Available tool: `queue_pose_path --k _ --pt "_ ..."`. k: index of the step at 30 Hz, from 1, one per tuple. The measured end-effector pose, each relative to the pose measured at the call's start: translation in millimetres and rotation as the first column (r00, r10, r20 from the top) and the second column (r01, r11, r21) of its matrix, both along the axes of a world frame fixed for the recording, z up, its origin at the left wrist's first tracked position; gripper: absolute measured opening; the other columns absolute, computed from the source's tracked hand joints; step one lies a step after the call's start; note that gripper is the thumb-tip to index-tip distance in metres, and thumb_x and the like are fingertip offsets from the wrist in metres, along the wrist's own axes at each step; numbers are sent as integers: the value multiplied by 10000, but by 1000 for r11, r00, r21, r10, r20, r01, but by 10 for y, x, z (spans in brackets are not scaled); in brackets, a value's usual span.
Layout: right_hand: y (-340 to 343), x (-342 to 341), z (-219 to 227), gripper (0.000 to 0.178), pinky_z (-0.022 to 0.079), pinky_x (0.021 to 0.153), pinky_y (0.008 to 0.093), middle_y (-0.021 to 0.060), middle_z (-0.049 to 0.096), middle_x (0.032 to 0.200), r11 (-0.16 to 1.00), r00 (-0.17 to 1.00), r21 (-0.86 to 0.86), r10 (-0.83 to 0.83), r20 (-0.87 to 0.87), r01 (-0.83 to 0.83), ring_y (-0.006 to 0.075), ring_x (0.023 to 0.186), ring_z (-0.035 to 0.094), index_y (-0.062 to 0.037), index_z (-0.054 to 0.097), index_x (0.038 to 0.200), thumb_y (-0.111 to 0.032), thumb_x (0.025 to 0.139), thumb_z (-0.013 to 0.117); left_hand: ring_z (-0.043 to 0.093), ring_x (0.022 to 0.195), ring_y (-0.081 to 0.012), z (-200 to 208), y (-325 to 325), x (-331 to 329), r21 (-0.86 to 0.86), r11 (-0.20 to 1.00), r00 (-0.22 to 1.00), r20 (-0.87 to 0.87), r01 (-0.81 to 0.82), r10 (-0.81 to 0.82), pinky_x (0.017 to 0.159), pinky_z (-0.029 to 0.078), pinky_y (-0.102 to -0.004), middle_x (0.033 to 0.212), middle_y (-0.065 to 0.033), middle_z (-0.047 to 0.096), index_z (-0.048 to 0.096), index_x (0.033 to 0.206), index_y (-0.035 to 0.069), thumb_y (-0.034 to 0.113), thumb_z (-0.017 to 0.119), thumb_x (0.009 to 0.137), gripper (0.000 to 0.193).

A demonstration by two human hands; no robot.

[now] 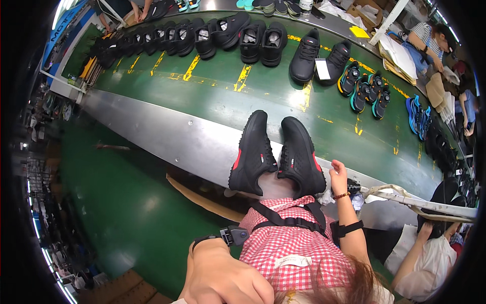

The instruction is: Inspecting and preparing finished shoes on an assembly line.

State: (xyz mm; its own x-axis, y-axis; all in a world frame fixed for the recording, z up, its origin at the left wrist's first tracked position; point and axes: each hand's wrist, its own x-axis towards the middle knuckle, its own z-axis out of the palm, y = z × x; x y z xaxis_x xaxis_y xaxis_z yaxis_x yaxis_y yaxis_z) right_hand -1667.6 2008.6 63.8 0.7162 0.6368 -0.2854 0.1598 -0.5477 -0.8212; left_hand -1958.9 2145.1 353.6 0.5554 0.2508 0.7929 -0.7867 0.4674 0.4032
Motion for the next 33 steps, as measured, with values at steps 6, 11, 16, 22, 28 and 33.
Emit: queue_pose_path --k 6,11,16,22,28,33 --pt "36 72 -202 354 420 828 299 145 557 1034 998 995 -21 53 -83 -55 210 981 532 20 473 1092 -116 779 565 576 593 -317 -359 85 -110 -132 991 972 234 35 -3 540 475 -351 1008 -337 500 413 1090 65 14 526 730 381" --pt "158 2 -241 546 431 809 291 182 558 1039 983 947 -81 137 -290 -167 205 932 555 52 430 1157 -301 782 611 352 1162 -245 -1657 841 -429 7 626 389 -778 -780 494 989 240 -363 1355 -178 225 145 1333 64 36 547 705 746" --pt "295 -36 -311 759 406 852 300 221 521 1091 939 878 -183 185 -441 -290 239 996 526 63 377 1214 -482 737 604 252 1244 -272 -3434 765 -560 344 770 -207 -939 -537 275 1012 217 -356 1356 -168 229 54 1353 29 186 707 676 954" --pt "419 -97 -231 749 410 841 298 177 507 1116 961 789 -101 149 -597 -258 210 998 509 19 354 1246 -389 707 675 377 1161 -240 -3410 677 -392 2 850 -2 -1000 -526 1 955 307 -314 1282 -185 356 181 1341 24 161 751 623 927" --pt "608 -150 -111 687 421 831 296 126 533 1093 916 774 -124 243 -584 -382 181 950 534 7 372 1241 -304 716 687 475 1058 -226 -3347 785 -406 -34 863 -39 -997 -504 -61 884 383 -338 1211 -142 445 180 1352 64 180 742 633 920" --pt "760 66 171 461 473 773 309 116 582 1024 964 552 -48 109 -827 -261 191 880 584 -7 496 1130 -281 780 618 479 1072 -242 -3195 869 -377 -259 807 131 -966 -531 -224 923 374 -366 1225 -140 441 249 1316 42 223 599 771 673"
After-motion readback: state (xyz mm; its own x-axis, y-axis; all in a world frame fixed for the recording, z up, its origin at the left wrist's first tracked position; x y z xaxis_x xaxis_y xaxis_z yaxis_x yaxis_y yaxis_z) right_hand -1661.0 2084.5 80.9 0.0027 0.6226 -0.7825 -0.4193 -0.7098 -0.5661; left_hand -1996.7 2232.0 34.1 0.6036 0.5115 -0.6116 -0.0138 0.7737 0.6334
